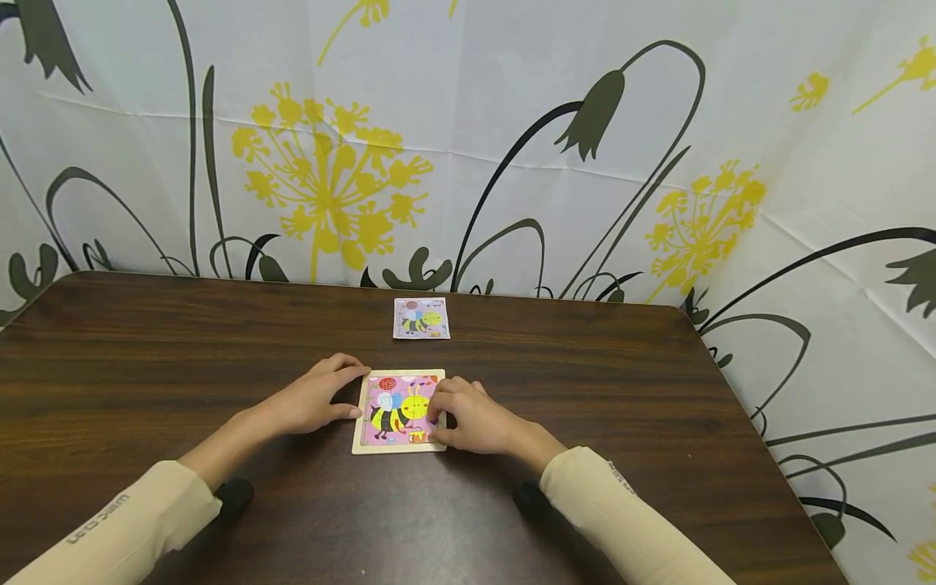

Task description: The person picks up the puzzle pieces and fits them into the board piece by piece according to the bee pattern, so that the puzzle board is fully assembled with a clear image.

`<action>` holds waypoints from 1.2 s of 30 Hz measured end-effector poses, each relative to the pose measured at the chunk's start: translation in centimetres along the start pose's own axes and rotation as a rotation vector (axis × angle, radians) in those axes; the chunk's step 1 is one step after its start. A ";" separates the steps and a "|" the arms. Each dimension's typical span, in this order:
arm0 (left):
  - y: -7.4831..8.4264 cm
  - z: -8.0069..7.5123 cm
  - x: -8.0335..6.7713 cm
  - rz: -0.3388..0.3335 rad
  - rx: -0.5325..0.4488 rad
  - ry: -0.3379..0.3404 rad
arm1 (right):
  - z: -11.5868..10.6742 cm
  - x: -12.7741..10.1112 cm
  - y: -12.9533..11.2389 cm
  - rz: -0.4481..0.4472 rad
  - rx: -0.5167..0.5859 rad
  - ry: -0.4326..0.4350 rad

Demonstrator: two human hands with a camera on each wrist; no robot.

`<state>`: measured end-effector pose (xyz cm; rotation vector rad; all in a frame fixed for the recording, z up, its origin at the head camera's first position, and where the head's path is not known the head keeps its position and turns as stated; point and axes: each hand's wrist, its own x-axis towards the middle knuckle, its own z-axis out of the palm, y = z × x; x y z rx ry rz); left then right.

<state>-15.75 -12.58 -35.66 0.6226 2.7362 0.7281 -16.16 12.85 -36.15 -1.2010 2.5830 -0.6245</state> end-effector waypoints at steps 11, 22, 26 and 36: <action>0.0 0.0 0.0 0.004 0.007 0.002 | 0.0 -0.2 -0.1 0.044 0.008 -0.017; 0.0 0.0 0.0 0.007 0.008 0.005 | 0.0 -0.3 -0.1 0.057 0.032 -0.035; 0.0 -0.1 0.0 0.011 0.001 0.005 | -0.1 -0.2 0.0 0.049 0.025 -0.040; -0.4 0.0 0.1 0.021 0.020 -0.013 | -0.1 -0.2 0.2 0.044 0.001 -0.038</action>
